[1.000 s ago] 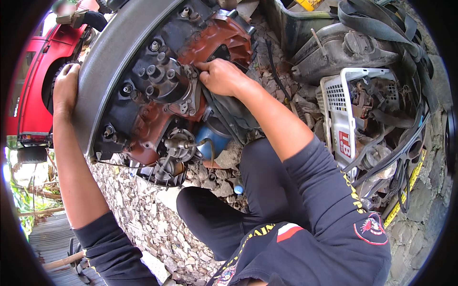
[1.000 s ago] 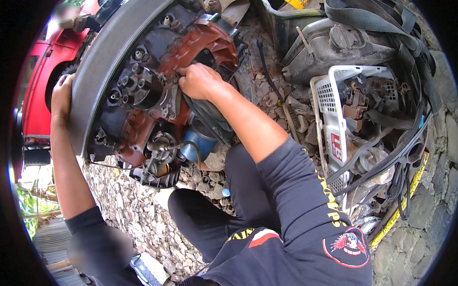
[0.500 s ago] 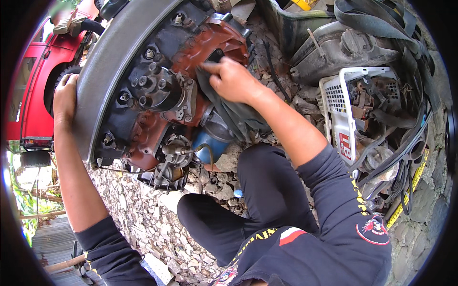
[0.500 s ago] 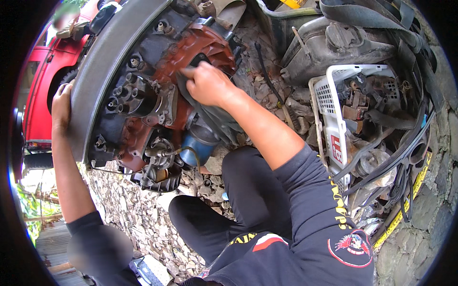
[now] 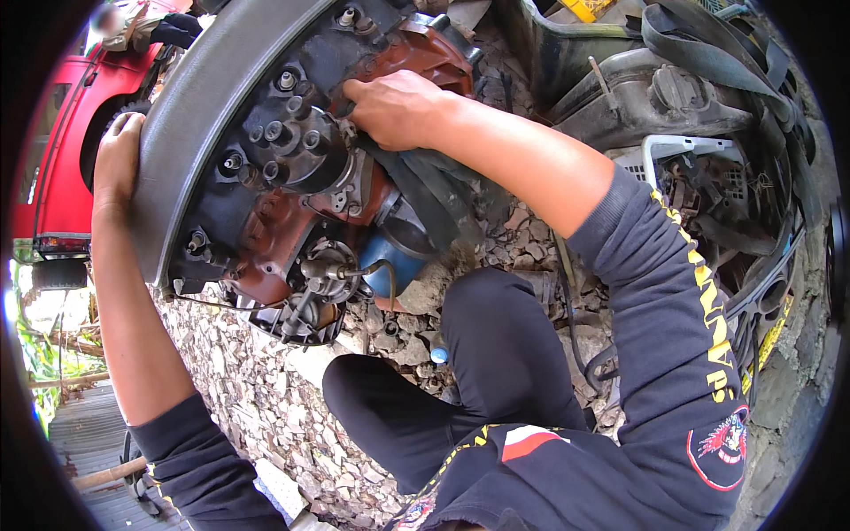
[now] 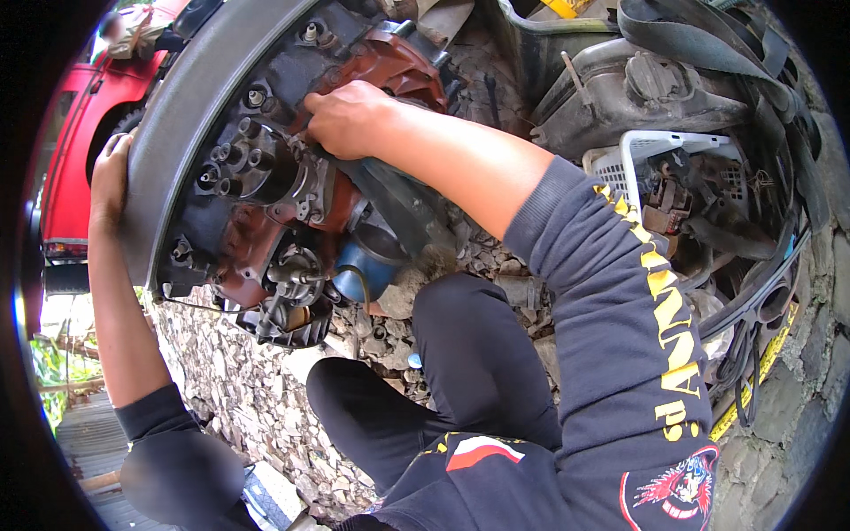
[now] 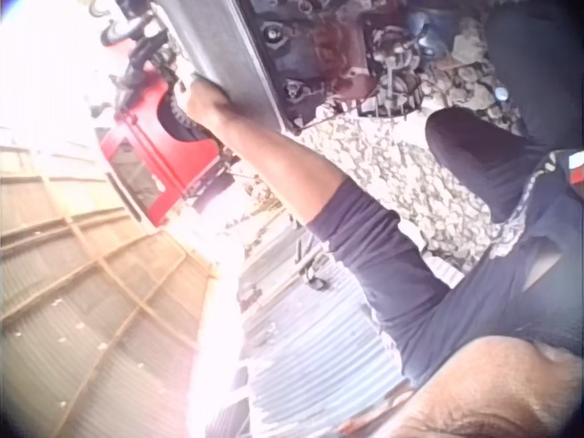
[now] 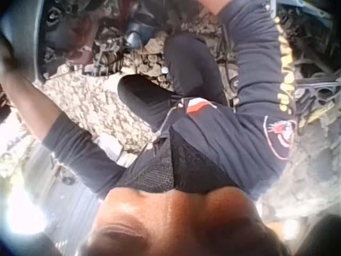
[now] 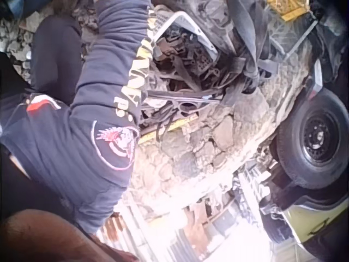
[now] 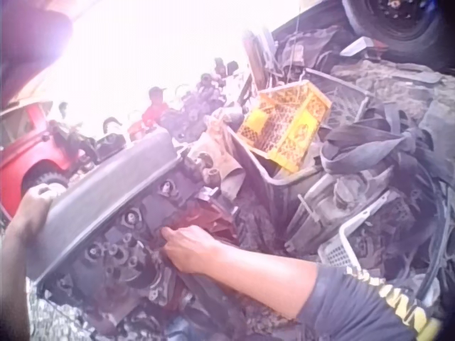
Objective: The person pours water from a bottle onto an engine block and then wipes various surfaces of the engine using a cloth and their hands.
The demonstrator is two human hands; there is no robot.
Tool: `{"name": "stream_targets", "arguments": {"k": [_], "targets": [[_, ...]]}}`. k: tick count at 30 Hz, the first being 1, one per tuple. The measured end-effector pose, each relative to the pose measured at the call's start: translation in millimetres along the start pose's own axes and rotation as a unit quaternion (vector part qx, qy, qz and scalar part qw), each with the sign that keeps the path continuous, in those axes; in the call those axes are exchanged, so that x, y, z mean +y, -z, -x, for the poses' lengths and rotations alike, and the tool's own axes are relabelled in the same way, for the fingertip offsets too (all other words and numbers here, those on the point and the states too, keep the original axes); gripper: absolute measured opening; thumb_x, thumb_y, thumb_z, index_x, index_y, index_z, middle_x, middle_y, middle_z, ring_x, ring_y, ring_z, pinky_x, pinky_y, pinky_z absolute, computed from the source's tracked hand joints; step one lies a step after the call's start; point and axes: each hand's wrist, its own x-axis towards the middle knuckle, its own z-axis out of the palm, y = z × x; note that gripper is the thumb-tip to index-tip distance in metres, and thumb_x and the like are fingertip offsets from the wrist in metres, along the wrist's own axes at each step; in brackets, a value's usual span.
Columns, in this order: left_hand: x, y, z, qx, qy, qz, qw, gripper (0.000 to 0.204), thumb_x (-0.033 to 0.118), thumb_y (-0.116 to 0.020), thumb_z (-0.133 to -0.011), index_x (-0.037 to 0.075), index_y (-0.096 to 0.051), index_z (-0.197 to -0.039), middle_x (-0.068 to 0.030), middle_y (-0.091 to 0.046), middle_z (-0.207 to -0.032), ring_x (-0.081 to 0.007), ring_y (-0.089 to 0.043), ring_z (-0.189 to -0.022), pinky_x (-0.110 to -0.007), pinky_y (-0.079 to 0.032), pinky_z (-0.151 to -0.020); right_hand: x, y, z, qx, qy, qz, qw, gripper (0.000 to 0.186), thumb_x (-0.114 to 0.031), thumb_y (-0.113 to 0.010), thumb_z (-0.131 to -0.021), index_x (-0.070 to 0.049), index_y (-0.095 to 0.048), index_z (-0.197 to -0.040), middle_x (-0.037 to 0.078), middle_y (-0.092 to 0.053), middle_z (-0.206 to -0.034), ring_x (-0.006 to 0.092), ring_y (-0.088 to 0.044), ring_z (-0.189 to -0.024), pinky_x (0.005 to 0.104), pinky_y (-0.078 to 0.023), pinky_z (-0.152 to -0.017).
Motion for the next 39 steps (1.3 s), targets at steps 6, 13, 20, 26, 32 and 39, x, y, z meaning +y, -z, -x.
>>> {"name": "stream_targets", "arguments": {"k": [6,13,20,26,32,39], "targets": [[-14.7,6.8,1.9,0.059,-0.052,-0.045,0.996,0.045,0.036,-0.048,-0.086,0.002,-0.063,-0.111,-0.0167,-0.065,-0.105,-0.0244,-0.059,-0.100,-0.033,-0.040,-0.091,2.7,0.8,15.5,-0.024,-0.014,-0.031,0.999,0.043,-0.013,-0.051,-0.082,-0.031,-0.064,-0.119,0.012,-0.054,-0.113,0.0280,-0.063,-0.096,0.0409,-0.053,-0.075],[5.0,2.6,10.4,0.041,-0.011,-0.081,0.996,0.051,0.039,-0.047,-0.086,0.003,-0.059,-0.119,-0.0197,-0.062,-0.114,-0.0290,-0.058,-0.108,-0.034,-0.039,-0.095,5.3,-2.1,18.7,-0.017,-0.029,-0.028,0.999,0.052,-0.012,-0.054,-0.081,-0.037,-0.059,-0.126,0.013,-0.054,-0.109,0.0296,-0.061,-0.098,0.0394,-0.052,-0.079],[-1.6,6.3,5.0,0.023,-0.004,-0.081,0.996,0.054,0.040,-0.048,-0.086,0.002,-0.056,-0.124,-0.0227,-0.059,-0.121,-0.0312,-0.055,-0.115,-0.035,-0.037,-0.097,-3.5,1.7,8.6,-0.055,-0.074,-0.051,0.994,0.052,-0.013,-0.054,-0.081,-0.038,-0.058,-0.126,0.013,-0.054,-0.112,0.0305,-0.060,-0.102,0.0407,-0.050,-0.084],[9.7,0.2,4.4,0.026,-0.008,-0.083,0.996,0.050,0.039,-0.047,-0.087,0.002,-0.058,-0.120,-0.0209,-0.061,-0.116,-0.0284,-0.057,-0.109,-0.034,-0.038,-0.095,7.0,3.9,10.7,-0.035,-0.072,-0.048,0.996,0.054,-0.012,-0.055,-0.079,-0.038,-0.058,-0.126,0.012,-0.053,-0.109,0.0295,-0.060,-0.102,0.0395,-0.050,-0.083],[2.4,4.0,7.0,0.021,-0.006,-0.045,0.999,0.047,0.037,-0.047,-0.087,0.003,-0.061,-0.116,-0.0189,-0.063,-0.110,-0.0269,-0.059,-0.102,-0.033,-0.040,-0.092,5.7,-4.0,25.0,-0.017,-0.064,-0.052,0.996,0.054,-0.012,-0.055,-0.078,-0.039,-0.059,-0.125,0.011,-0.054,-0.109,0.0282,-0.061,-0.100,0.0388,-0.051,-0.080],[-1.0,1.8,-2.6,-0.012,-0.006,-0.020,1.000,0.045,0.036,-0.045,-0.087,0.003,-0.063,-0.112,-0.0189,-0.064,-0.107,-0.0274,-0.060,-0.101,-0.034,-0.040,-0.091,-2.3,-8.8,15.5,0.020,-0.051,-0.056,0.997,0.045,-0.014,-0.057,-0.076,-0.033,-0.066,-0.116,0.011,-0.055,-0.109,0.0292,-0.061,-0.100,0.0414,-0.051,-0.081]]}}
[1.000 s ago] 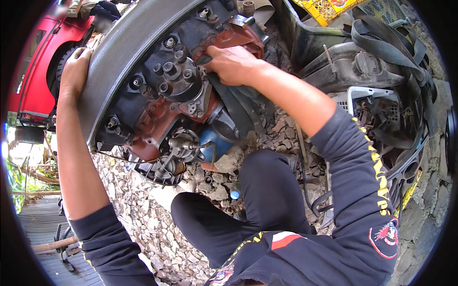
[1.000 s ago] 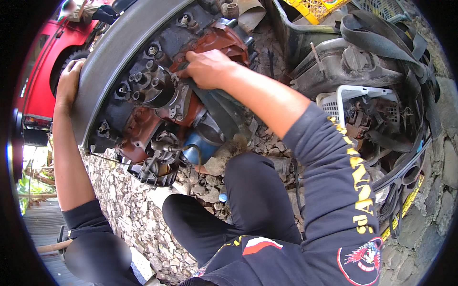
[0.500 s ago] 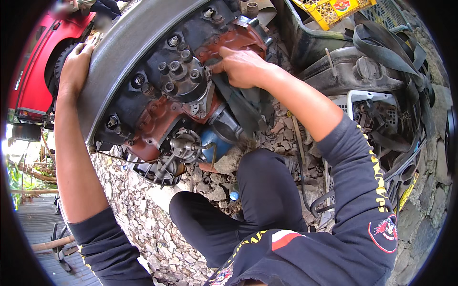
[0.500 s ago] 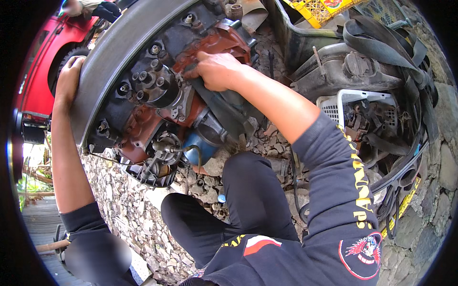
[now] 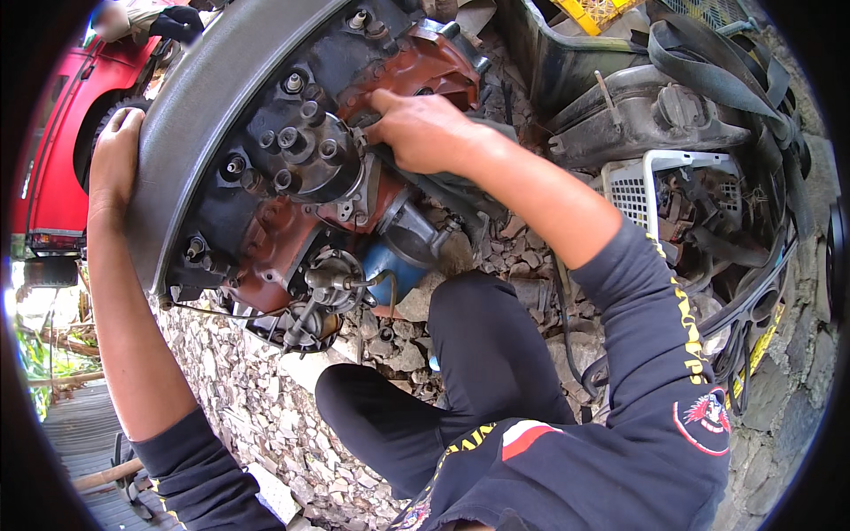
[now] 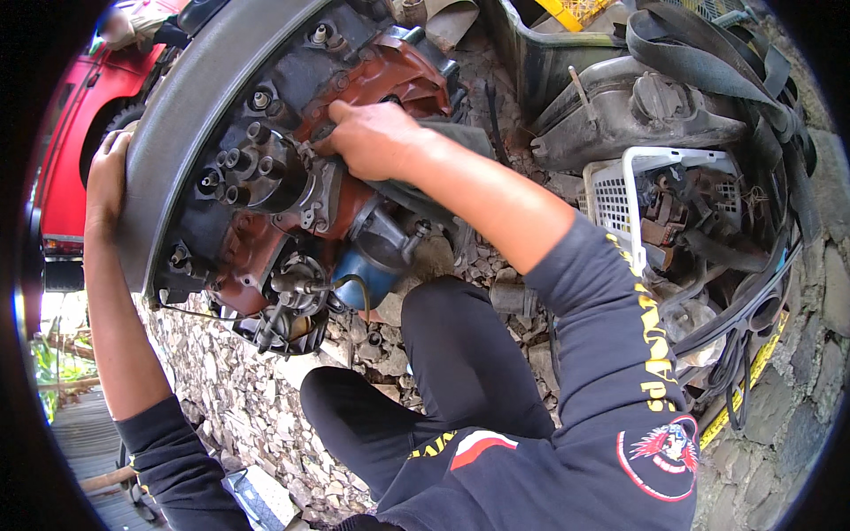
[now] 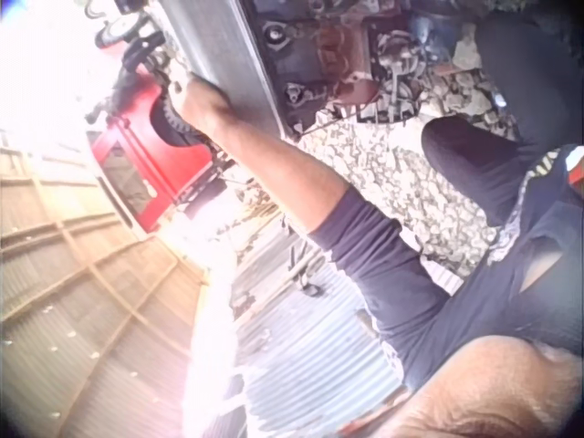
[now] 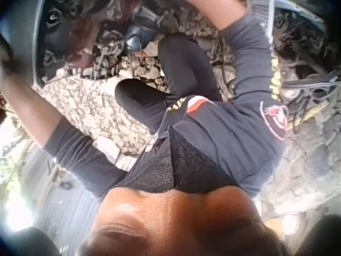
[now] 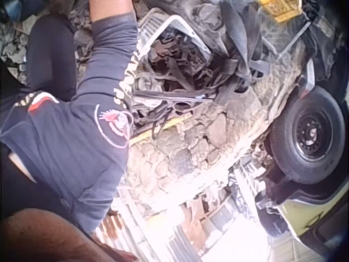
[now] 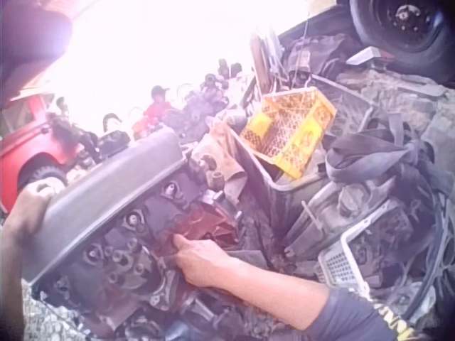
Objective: The person pours water from a bottle onto an engine block and then wipes various surfaces of the engine using a cloth and their hands.
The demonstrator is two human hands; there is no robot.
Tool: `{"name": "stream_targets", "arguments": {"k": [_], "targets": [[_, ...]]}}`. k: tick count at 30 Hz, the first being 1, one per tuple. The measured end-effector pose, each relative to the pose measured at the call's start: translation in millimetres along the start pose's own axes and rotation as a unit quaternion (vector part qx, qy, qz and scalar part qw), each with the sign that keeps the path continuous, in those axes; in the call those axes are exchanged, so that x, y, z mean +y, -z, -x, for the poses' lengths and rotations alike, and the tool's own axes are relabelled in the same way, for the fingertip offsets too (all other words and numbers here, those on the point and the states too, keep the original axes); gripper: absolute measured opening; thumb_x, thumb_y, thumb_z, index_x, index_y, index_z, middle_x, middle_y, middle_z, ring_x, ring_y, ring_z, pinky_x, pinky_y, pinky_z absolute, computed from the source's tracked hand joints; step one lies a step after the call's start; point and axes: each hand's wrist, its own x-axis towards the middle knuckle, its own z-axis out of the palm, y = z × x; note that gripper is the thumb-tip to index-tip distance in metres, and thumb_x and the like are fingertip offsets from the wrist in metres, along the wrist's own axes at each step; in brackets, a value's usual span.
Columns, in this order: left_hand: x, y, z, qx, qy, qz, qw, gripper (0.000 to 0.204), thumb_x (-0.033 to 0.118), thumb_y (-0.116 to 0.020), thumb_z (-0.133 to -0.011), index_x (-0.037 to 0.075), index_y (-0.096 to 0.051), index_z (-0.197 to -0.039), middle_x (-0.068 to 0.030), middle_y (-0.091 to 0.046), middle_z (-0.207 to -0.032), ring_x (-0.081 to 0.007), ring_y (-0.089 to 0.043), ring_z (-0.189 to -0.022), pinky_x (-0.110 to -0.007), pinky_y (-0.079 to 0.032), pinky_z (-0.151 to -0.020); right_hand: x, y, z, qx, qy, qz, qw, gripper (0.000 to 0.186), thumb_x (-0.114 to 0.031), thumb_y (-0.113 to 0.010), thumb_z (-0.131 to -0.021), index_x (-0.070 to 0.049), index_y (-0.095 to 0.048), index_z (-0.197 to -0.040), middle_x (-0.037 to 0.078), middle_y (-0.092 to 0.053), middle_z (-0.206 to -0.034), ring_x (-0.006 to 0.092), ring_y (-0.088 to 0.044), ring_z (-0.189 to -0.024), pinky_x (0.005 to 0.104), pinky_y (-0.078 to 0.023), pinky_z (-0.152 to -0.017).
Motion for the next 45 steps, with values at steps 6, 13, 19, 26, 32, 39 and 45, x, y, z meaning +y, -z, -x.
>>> {"name": "stream_targets", "arguments": {"k": [6,13,19,26,32,39,45], "targets": [[5.9,-1.1,7.1,0.043,-0.030,-0.053,0.997,0.049,0.039,-0.045,-0.086,0.004,-0.061,-0.116,-0.0206,-0.063,-0.113,-0.0324,-0.058,-0.107,-0.035,-0.040,-0.093,4.1,11.0,-9.8,-0.050,0.001,-0.048,0.998,0.043,-0.007,-0.056,-0.073,-0.024,-0.067,-0.111,0.014,-0.053,-0.107,0.0328,-0.060,-0.099,0.0435,-0.049,-0.079],[14.8,3.6,19.4,0.063,-0.013,-0.132,0.989,0.058,0.042,-0.046,-0.086,0.001,-0.054,-0.126,-0.0228,-0.057,-0.124,-0.0313,-0.053,-0.119,-0.034,-0.037,-0.100,-1.9,14.2,-20.6,-0.066,0.020,-0.039,0.997,0.026,-0.004,-0.057,-0.069,-0.004,-0.064,-0.094,0.018,-0.053,-0.107,0.0369,-0.058,-0.096,0.0468,-0.047,-0.079],[64.6,-16.3,56.8,0.159,-0.083,-0.214,0.960,0.031,0.016,-0.044,-0.085,0.000,-0.067,-0.097,-0.0213,-0.063,-0.108,-0.0328,-0.061,-0.103,-0.040,-0.047,-0.091,12.4,9.8,-16.5,-0.031,0.054,0.060,0.996,0.018,-0.007,-0.060,-0.070,-0.003,-0.067,-0.087,0.014,-0.053,-0.109,0.0352,-0.061,-0.093,0.0453,-0.049,-0.078],[25.8,0.7,35.0,0.049,-0.209,-0.398,0.892,0.030,0.010,-0.046,-0.082,-0.003,-0.067,-0.100,-0.0254,-0.063,-0.107,-0.0353,-0.062,-0.101,-0.041,-0.049,-0.088,22.2,-0.8,-20.5,0.002,0.135,0.036,0.990,0.039,-0.005,-0.059,-0.071,-0.006,-0.058,-0.110,0.019,-0.054,-0.117,0.0384,-0.058,-0.100,0.0448,-0.048,-0.085],[29.6,-1.3,17.4,0.001,-0.138,-0.407,0.903,0.031,0.013,-0.045,-0.085,0.000,-0.067,-0.104,-0.0237,-0.061,-0.116,-0.0324,-0.058,-0.111,-0.040,-0.046,-0.094,22.3,0.6,-13.8,0.027,0.164,0.130,0.978,0.036,-0.005,-0.061,-0.070,-0.008,-0.061,-0.106,0.018,-0.060,-0.112,0.0369,-0.056,-0.106,0.0422,-0.047,-0.088],[50.2,20.2,64.2,0.018,0.060,-0.081,0.995,0.040,0.026,-0.044,-0.088,0.003,-0.061,-0.117,-0.0204,-0.059,-0.123,-0.0330,-0.056,-0.115,-0.040,-0.042,-0.099,29.6,-15.0,-8.1,0.012,0.152,0.085,0.985,0.032,-0.017,-0.071,-0.072,-0.012,-0.065,-0.103,0.014,-0.061,-0.112,0.0321,-0.061,-0.100,0.0401,-0.050,-0.084],[59.9,7.9,49.8,0.079,0.132,-0.074,0.985,0.046,0.035,-0.047,-0.086,0.006,-0.056,-0.120,-0.0184,-0.055,-0.122,-0.0322,-0.049,-0.119,-0.045,-0.032,-0.104,44.3,-24.0,-0.6,-0.120,-0.142,-0.186,0.965,0.037,-0.026,-0.070,-0.077,-0.009,-0.062,-0.108,0.016,-0.063,-0.104,0.0352,-0.062,-0.098,0.0374,-0.050,-0.084]]}}
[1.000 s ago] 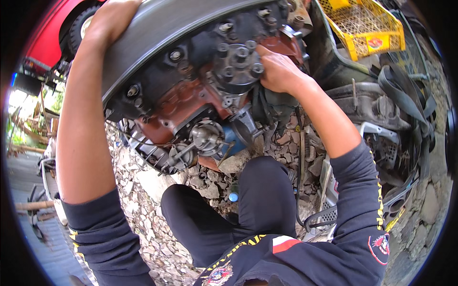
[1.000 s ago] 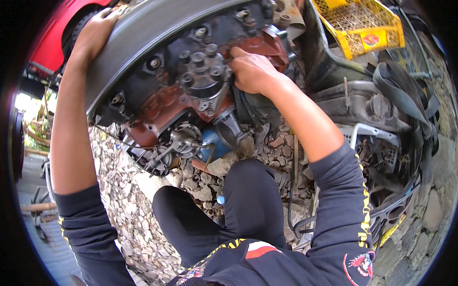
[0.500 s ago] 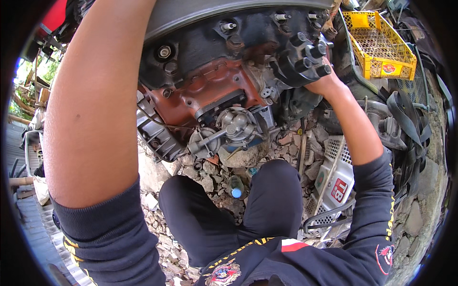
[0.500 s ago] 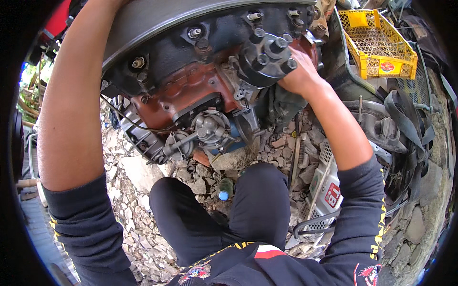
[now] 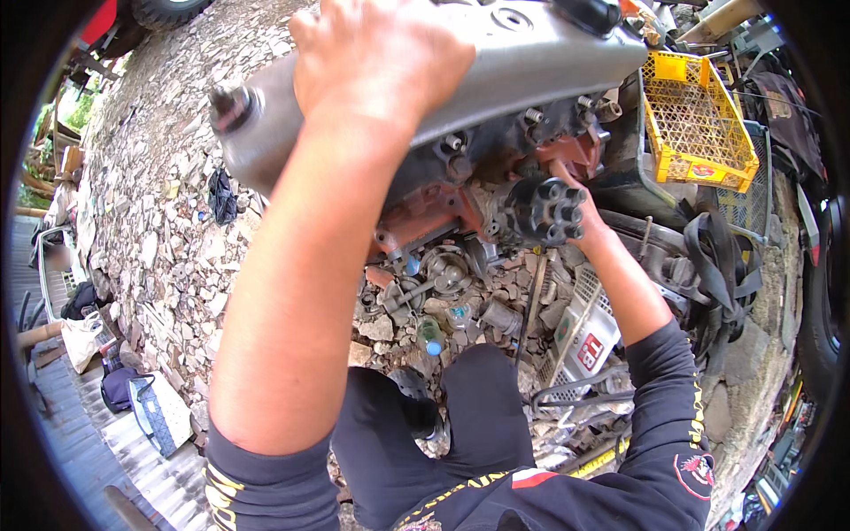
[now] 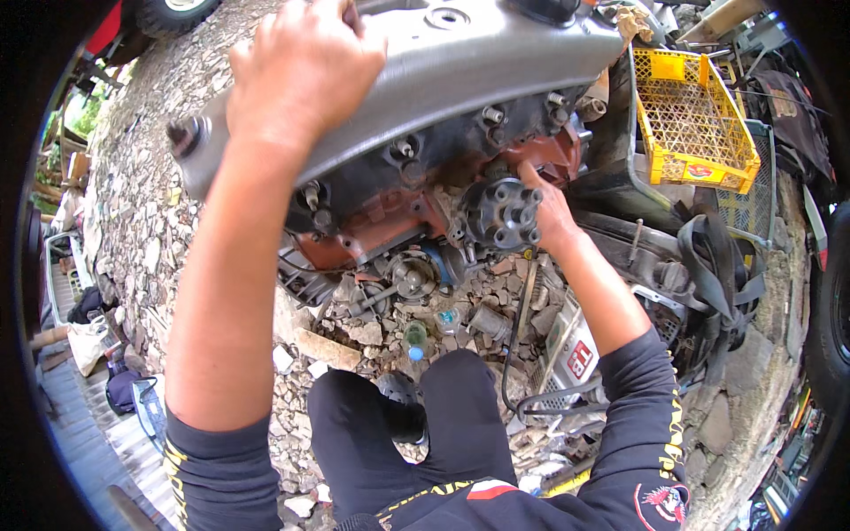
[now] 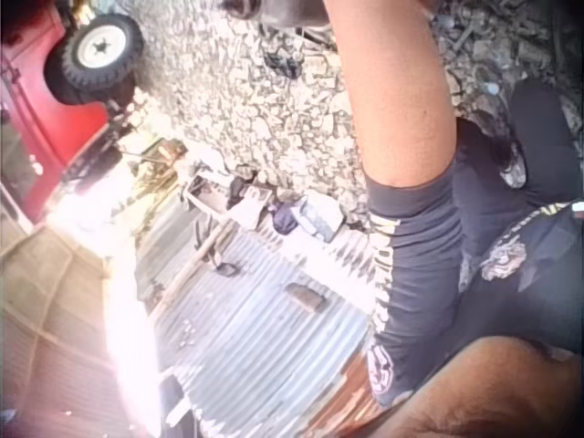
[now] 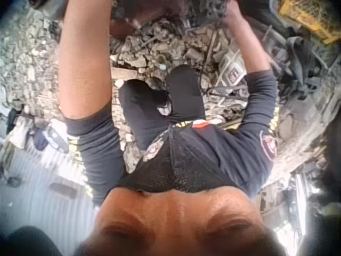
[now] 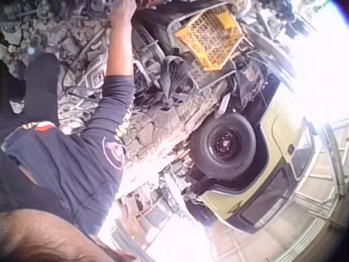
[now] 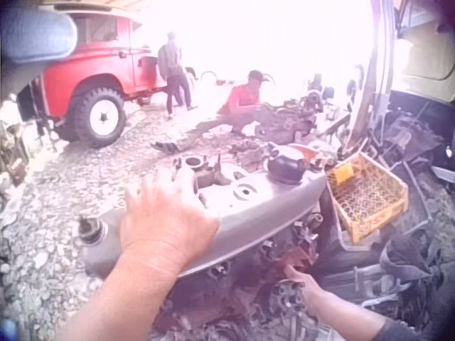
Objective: The person pours water from a bottle onto an engine block and then wipes various surfaces of the engine using a cloth and their hands.
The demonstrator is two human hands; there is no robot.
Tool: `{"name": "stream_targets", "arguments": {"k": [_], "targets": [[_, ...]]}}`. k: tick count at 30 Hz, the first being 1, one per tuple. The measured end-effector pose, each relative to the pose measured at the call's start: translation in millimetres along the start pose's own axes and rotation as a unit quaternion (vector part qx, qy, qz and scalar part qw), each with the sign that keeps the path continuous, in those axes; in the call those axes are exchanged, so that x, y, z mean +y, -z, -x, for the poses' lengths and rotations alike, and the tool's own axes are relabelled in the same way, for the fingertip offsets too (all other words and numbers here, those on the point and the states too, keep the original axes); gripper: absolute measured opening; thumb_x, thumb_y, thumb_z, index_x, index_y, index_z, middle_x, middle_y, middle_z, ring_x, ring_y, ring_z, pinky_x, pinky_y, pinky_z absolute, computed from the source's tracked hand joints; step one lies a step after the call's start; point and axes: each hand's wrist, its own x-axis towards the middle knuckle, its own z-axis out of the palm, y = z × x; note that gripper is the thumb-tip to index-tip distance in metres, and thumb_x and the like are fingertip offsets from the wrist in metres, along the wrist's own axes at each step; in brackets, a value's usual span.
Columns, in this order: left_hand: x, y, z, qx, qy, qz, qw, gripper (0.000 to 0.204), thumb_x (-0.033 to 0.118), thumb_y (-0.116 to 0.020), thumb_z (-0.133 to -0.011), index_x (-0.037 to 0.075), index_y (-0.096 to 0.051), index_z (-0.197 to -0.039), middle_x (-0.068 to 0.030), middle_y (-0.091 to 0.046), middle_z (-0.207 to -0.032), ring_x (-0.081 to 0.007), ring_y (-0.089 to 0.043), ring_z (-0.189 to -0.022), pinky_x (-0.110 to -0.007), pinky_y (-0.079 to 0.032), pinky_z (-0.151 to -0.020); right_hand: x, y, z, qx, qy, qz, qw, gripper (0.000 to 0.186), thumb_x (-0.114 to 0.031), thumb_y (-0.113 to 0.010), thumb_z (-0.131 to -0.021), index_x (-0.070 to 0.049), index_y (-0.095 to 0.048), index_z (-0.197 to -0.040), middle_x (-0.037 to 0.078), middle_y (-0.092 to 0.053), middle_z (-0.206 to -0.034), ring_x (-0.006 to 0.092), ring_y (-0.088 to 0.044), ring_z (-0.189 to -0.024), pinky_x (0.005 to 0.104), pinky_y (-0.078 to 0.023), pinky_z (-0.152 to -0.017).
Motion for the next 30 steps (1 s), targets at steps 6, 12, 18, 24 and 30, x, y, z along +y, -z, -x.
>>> {"name": "stream_targets", "arguments": {"k": [6,12,18,24,30], "targets": [[-13.8,-13.1,-14.2,-0.017,0.001,-0.040,0.999,0.034,0.037,-0.048,-0.086,0.012,-0.060,-0.105,-0.0108,-0.059,-0.107,-0.0265,-0.053,-0.109,-0.046,-0.037,-0.094,-108.0,48.2,-6.7,-0.063,0.019,0.062,0.996,0.045,-0.011,-0.070,-0.074,-0.018,-0.064,-0.118,0.011,-0.048,-0.120,0.0279,-0.055,-0.110,0.0344,-0.046,-0.091],[-9.7,-11.6,-20.8,0.011,-0.014,-0.011,1.000,0.030,0.037,-0.056,-0.081,0.011,-0.063,-0.096,-0.0098,-0.060,-0.094,-0.0268,-0.055,-0.096,-0.045,-0.038,-0.087,-57.5,47.1,-4.6,-0.015,-0.086,-0.131,0.988,0.036,0.002,-0.067,-0.081,-0.002,-0.060,-0.116,0.006,-0.059,-0.111,0.0140,-0.053,-0.105,0.0299,-0.041,-0.093],[-12.6,-11.1,-19.6,-0.044,-0.003,-0.039,0.998,0.027,0.034,-0.054,-0.084,0.014,-0.061,-0.101,-0.0088,-0.060,-0.097,-0.0256,-0.056,-0.099,-0.043,-0.037,-0.090,-107.1,77.6,-22.4,-0.085,-0.158,-0.194,0.964,0.031,-0.008,-0.070,-0.081,-0.001,-0.063,-0.110,0.008,-0.066,-0.101,0.0150,-0.058,-0.093,0.0295,-0.045,-0.086],[-11.0,-7.0,-20.7,-0.036,-0.004,-0.038,0.999,0.026,0.033,-0.055,-0.084,0.015,-0.062,-0.102,-0.0068,-0.060,-0.099,-0.0244,-0.056,-0.099,-0.042,-0.036,-0.091,-129.2,102.3,-43.2,-0.230,-0.091,-0.154,0.957,0.022,-0.012,-0.068,-0.081,-0.003,-0.069,-0.102,0.012,-0.069,-0.096,0.0189,-0.062,-0.089,0.0321,-0.047,-0.084],[-10.6,-11.8,-19.6,-0.026,-0.001,-0.044,0.999,0.028,0.034,-0.056,-0.083,0.016,-0.062,-0.103,-0.0060,-0.060,-0.098,-0.0239,-0.056,-0.098,-0.043,-0.036,-0.091,-166.2,80.8,-50.0,-0.206,0.002,-0.028,0.978,0.026,-0.013,-0.061,-0.085,-0.005,-0.067,-0.109,0.018,-0.068,-0.102,0.0281,-0.066,-0.093,0.0329,-0.049,-0.085]]}}
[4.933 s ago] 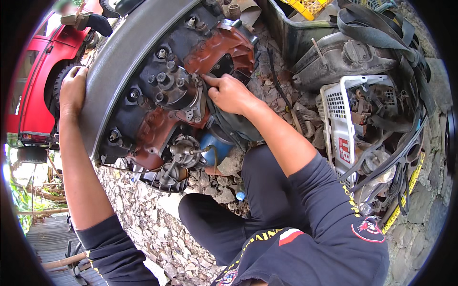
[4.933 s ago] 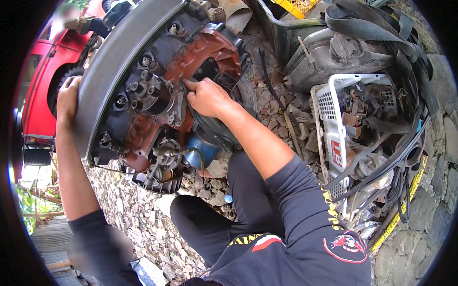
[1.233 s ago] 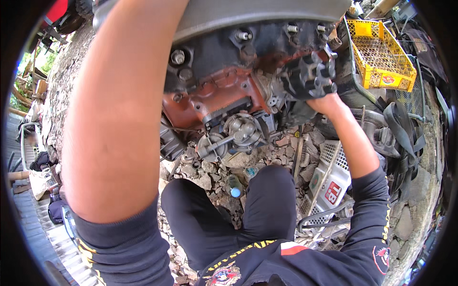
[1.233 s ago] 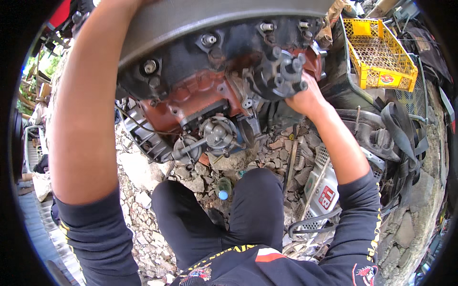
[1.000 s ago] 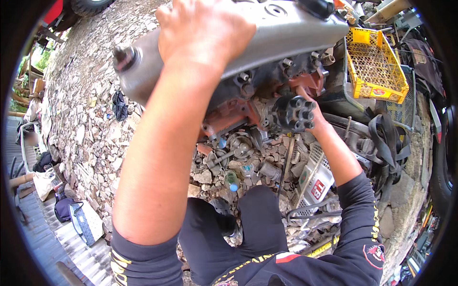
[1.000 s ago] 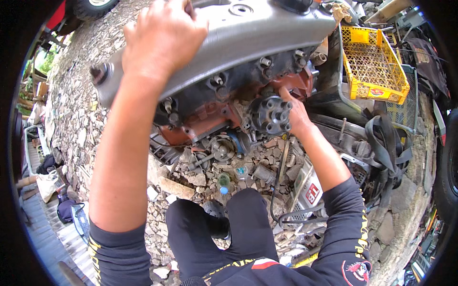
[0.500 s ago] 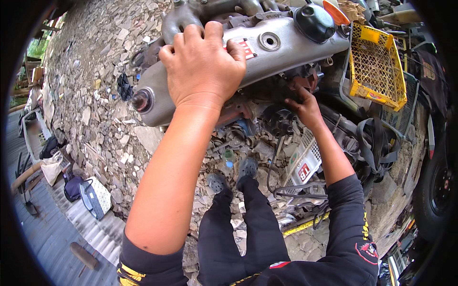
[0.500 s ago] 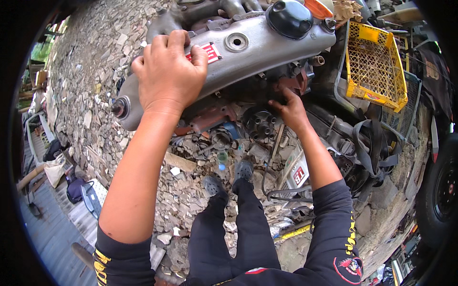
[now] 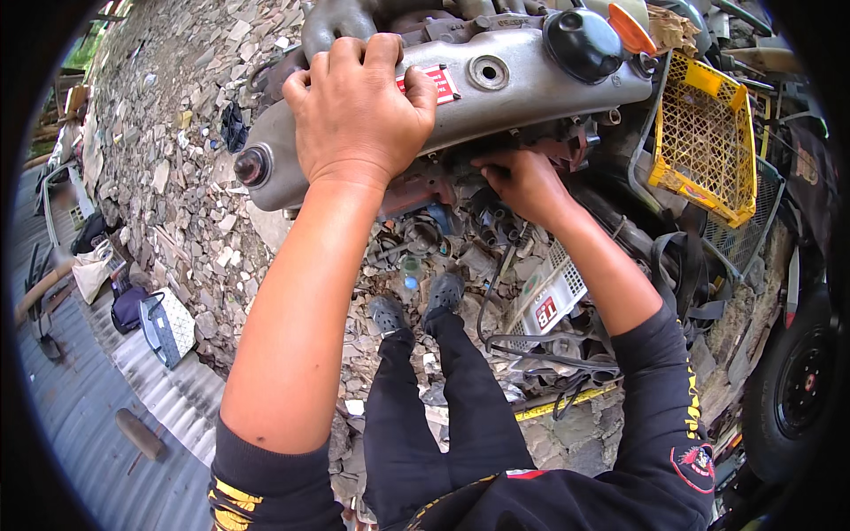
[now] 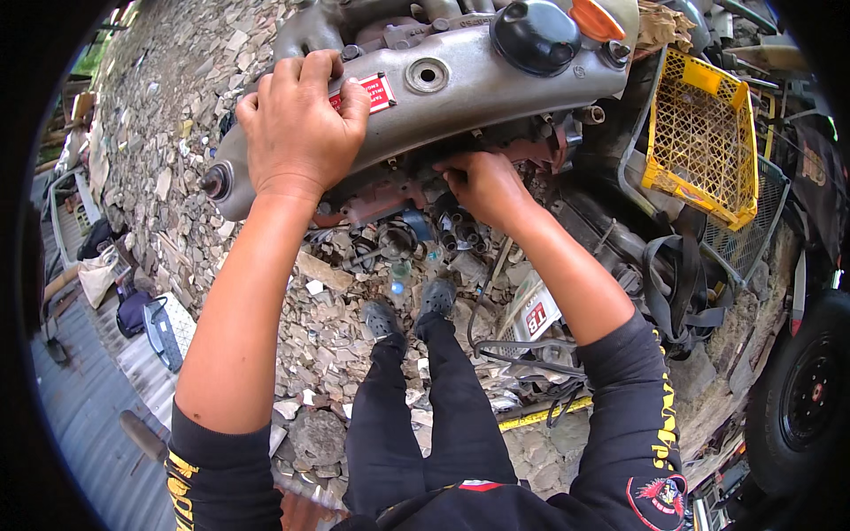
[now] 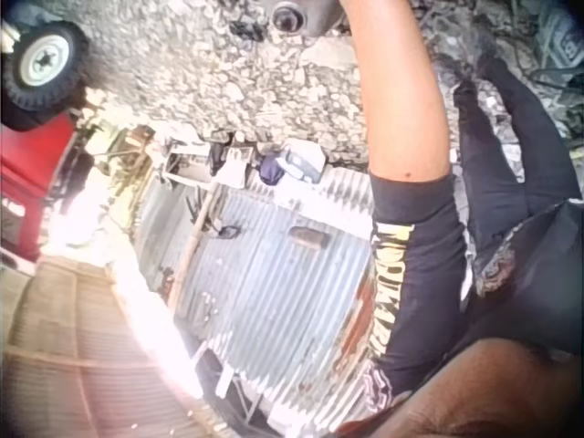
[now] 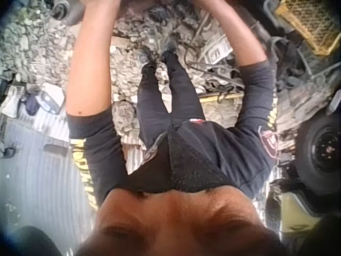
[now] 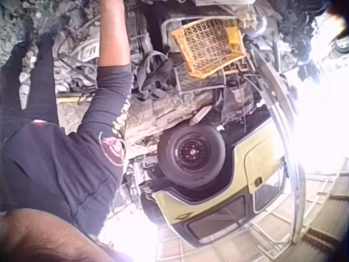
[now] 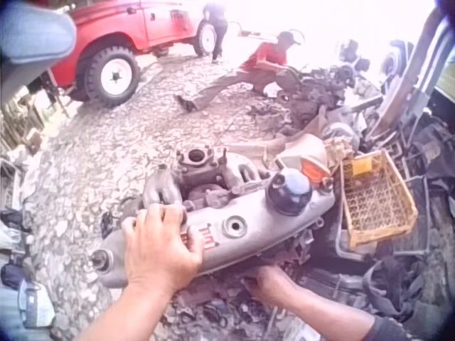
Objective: The person pours water from a bottle onto an engine block and then wipes various surfaces of the engine using a cloth and their hands.
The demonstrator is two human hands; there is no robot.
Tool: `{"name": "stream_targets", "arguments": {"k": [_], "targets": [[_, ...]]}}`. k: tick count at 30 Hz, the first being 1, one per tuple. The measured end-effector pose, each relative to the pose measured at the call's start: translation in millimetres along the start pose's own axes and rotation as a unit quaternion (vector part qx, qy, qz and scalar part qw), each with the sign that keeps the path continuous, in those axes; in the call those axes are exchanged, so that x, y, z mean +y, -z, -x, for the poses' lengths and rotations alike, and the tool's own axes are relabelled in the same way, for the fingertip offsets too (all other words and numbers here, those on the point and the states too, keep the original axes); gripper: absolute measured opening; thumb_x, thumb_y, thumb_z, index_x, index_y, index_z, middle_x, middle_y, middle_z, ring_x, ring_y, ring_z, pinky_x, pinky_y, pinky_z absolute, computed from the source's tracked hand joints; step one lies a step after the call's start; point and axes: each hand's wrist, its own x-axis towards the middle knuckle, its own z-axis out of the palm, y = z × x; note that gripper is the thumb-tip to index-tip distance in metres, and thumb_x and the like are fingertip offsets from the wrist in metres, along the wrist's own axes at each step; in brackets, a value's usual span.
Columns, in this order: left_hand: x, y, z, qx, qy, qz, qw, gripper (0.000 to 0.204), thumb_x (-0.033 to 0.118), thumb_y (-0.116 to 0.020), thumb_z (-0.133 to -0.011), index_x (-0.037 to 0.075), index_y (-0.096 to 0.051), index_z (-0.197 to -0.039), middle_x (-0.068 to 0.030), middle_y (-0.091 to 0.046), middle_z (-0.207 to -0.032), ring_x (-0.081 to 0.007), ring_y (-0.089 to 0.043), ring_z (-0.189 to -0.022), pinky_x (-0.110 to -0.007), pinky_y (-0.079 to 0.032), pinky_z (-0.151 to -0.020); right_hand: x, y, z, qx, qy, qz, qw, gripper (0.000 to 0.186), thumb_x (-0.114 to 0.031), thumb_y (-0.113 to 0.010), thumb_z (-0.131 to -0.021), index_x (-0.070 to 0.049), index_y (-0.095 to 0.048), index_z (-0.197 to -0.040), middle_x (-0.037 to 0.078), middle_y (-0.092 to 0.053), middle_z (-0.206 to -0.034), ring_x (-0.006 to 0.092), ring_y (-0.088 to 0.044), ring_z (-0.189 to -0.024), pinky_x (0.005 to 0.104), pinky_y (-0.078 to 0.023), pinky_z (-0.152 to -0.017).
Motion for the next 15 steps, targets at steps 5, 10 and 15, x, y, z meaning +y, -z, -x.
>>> {"name": "stream_targets", "arguments": {"k": [5,10,15], "targets": [[0.6,1.7,-1.3,0.003,0.006,0.001,1.000,0.029,0.035,-0.056,-0.083,0.017,-0.062,-0.104,-0.0056,-0.060,-0.097,-0.0237,-0.056,-0.097,-0.043,-0.036,-0.091,-11.4,7.5,-19.9,-0.212,-0.032,0.148,0.966,0.043,-0.025,-0.045,-0.091,-0.008,-0.053,-0.130,0.019,-0.049,-0.134,0.0308,-0.047,-0.124,0.0379,-0.035,-0.106],[1.1,4.5,-1.9,-0.017,0.011,0.002,1.000,0.029,0.035,-0.056,-0.082,0.017,-0.063,-0.104,-0.0055,-0.061,-0.097,-0.0237,-0.056,-0.097,-0.043,-0.036,-0.091,-46.8,4.4,-38.8,-0.326,-0.104,0.287,0.895,0.052,-0.028,-0.033,-0.094,-0.008,-0.038,-0.142,0.016,-0.029,-0.151,0.0334,-0.027,-0.139,0.0406,-0.019,-0.115],[-4.1,3.0,1.0,-0.017,0.021,0.002,1.000,0.030,0.035,-0.056,-0.082,0.017,-0.063,-0.105,-0.0057,-0.061,-0.098,-0.0236,-0.056,-0.099,-0.043,-0.035,-0.091,-82.7,14.2,-50.9,-0.437,-0.097,0.313,0.837,0.052,-0.027,-0.031,-0.094,-0.009,-0.037,-0.142,0.016,-0.030,-0.150,0.0345,-0.028,-0.138,0.0406,-0.021,-0.115]]}}
